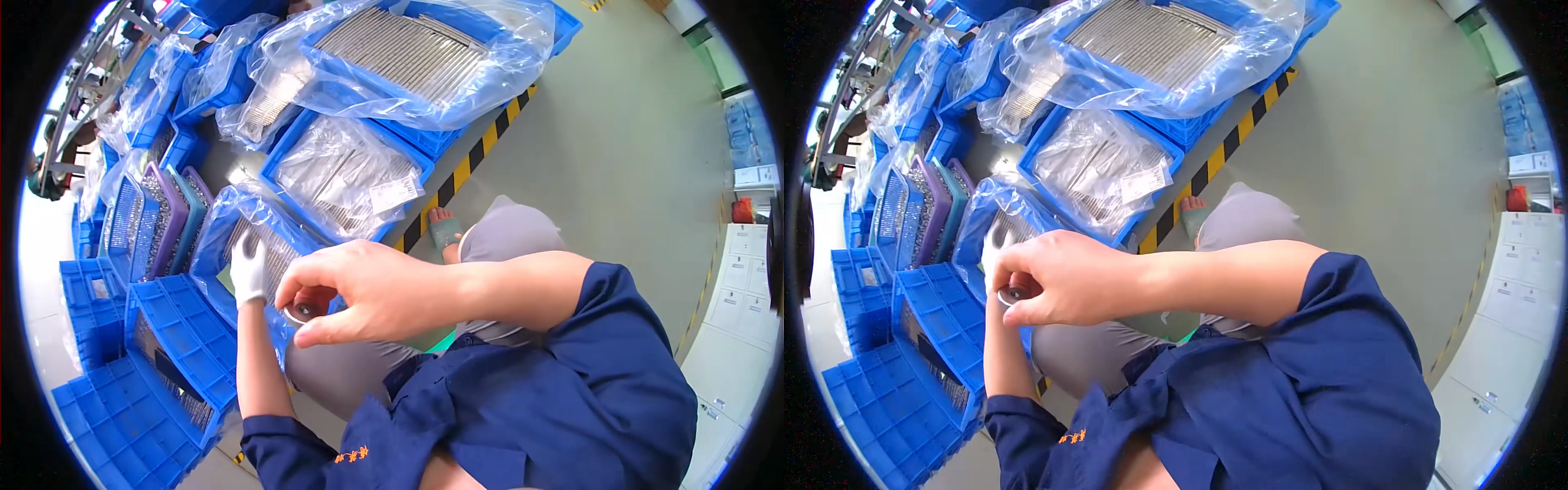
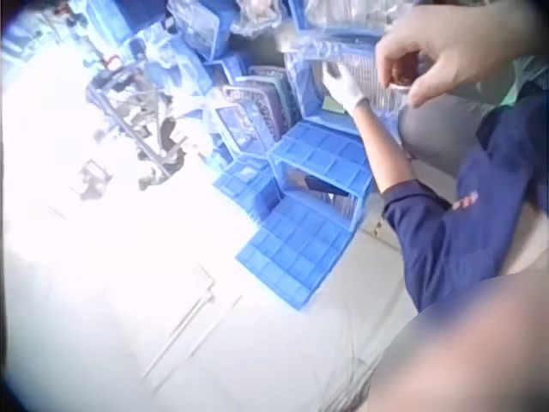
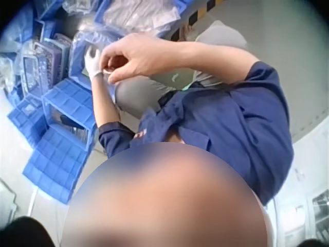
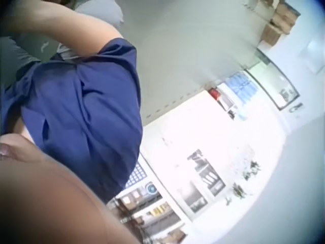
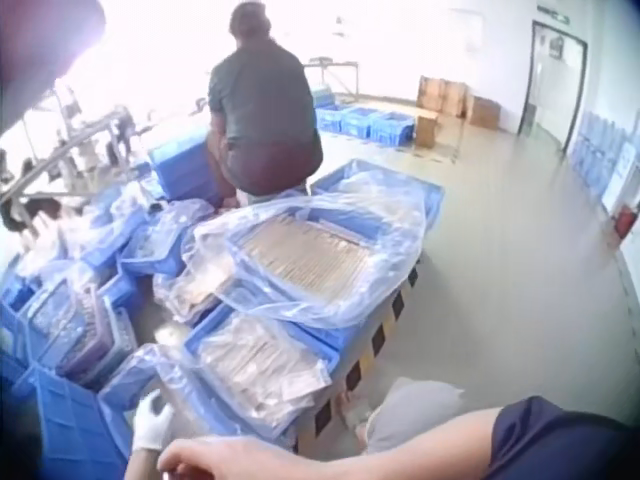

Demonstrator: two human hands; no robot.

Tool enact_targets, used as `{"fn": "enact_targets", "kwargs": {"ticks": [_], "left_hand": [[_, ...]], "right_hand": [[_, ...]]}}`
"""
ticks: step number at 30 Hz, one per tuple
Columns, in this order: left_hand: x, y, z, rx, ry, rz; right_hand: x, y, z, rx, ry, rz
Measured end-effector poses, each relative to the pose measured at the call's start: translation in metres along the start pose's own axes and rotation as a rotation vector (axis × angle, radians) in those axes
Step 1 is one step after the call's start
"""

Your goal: Inspecting and organizing metal tubes in a manufacturing facility.

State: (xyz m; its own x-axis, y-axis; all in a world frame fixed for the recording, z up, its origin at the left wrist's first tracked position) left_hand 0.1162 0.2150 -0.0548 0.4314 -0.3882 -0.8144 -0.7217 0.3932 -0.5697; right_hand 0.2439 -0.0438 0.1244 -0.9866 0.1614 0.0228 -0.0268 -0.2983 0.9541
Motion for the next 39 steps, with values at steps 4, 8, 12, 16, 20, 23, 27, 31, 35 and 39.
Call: {"fn": "enact_targets", "kwargs": {"ticks": [4, 8, 12, 16, 20, 23, 27, 31, 35, 39], "left_hand": [[0.012, -0.155, 0.003, 0.339, 0.013, 0.045], [0.051, -0.253, 0.016, 0.630, -0.013, 0.158], [0.115, -0.309, 0.041, 0.674, 0.024, 0.338], [0.183, -0.351, 0.058, 0.742, 0.009, 0.497], [0.246, -0.400, 0.053, 0.683, 0.197, 0.520], [0.275, -0.422, 0.049, 0.908, 0.209, 0.473], [0.294, -0.434, 0.064, 1.128, 0.162, 0.490], [0.309, -0.447, 0.070, 1.174, 0.224, 0.707], [0.315, -0.449, 0.070, 1.162, 0.209, 0.725], [0.319, -0.450, 0.072, 1.173, 0.224, 0.675]], "right_hand": [[-0.009, 0.011, -0.010, -0.104, 0.002, 0.037], [-0.034, 0.018, -0.024, -0.141, -0.054, 0.015], [-0.073, 0.006, -0.043, -0.183, -0.252, -0.111], [-0.106, 0.012, -0.058, -0.158, -0.389, 0.008], [-0.128, 0.008, -0.070, -0.072, -0.370, 0.139], [-0.140, 0.002, -0.080, -0.021, -0.407, 0.187], [-0.157, 0.001, -0.091, 0.034, -0.460, 0.294], [-0.165, -0.002, -0.097, 0.094, -0.497, 0.389], [-0.168, -0.006, -0.096, 0.087, -0.507, 0.457], [-0.169, -0.006, -0.093, 0.111, -0.476, 0.486]]}}
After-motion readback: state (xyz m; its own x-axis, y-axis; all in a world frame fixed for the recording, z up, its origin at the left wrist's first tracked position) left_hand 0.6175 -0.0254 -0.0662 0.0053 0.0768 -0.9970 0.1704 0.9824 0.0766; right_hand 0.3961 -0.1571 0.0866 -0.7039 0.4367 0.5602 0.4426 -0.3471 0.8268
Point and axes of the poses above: each hand's wrist, its own z-axis towards the middle knuckle, its own x-axis out of the palm, y = z × x, the point moved 2 cm from there along z, towards the middle knuckle, and after that the axes turned 12 degrees about -x, right-handed, at the moved point
